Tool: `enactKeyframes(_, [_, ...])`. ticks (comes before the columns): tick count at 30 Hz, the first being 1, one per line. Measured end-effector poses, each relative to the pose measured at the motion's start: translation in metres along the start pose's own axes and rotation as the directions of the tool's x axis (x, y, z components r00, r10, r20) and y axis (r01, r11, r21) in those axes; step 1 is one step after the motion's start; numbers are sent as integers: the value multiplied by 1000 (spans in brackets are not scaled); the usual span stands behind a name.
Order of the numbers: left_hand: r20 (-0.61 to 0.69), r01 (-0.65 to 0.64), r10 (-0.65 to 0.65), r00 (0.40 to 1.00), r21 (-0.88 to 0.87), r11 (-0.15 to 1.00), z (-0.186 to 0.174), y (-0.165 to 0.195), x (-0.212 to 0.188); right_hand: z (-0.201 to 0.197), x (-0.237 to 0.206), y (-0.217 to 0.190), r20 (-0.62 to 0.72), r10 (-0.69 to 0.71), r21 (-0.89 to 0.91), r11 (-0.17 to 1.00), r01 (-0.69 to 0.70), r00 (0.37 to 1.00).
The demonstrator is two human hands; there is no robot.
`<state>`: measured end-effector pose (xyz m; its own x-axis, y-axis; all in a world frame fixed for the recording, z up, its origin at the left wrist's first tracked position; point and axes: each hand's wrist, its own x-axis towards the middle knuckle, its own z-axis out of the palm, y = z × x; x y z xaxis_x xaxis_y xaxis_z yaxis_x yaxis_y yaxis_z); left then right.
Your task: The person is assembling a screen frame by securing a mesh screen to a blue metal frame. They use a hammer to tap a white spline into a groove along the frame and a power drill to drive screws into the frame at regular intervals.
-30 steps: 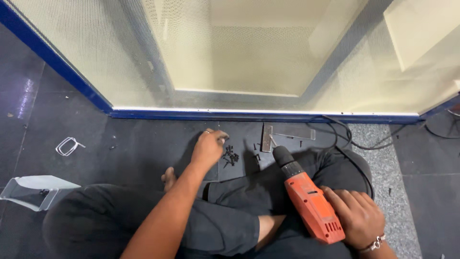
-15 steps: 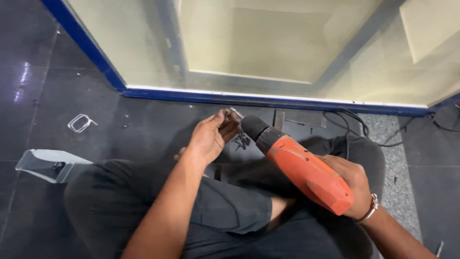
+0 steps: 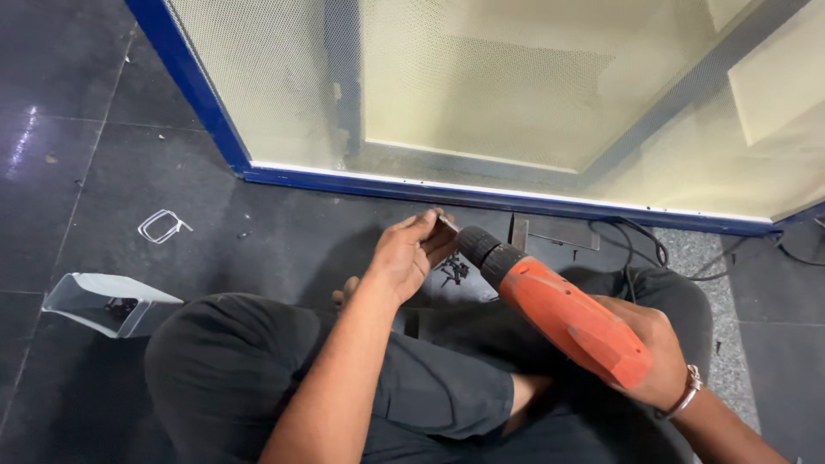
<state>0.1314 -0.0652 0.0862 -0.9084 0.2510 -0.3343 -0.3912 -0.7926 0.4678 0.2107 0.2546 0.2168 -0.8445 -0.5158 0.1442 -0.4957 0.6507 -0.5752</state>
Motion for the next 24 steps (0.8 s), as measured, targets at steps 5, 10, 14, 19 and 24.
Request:
enactKeyframes(5, [-69, 142, -134, 989, 137, 980, -9, 11, 1, -10, 4, -5, 36, -28, -250, 968, 36, 999])
enactKeyframes(10, [-110, 264, -248, 962, 168, 950, -19, 8, 5, -15, 3, -4, 117, -20, -355, 933, 61, 993])
enactKeyframes(14, [-141, 110, -133, 981, -159, 981, -7, -25, 28, -14, 21, -1, 84, 51, -175, 984, -36, 995])
enactKeyframes(19, [-358, -121, -30, 933, -393, 912, 3, -49, 73, -16, 85, -1, 179, 321, -117, 946, -304, 930])
enactKeyframes(24, [-330, -193, 32, 943, -469, 862, -14, -41, 98, -6, 146, 1, 225, 418, -62, 908, -415, 880])
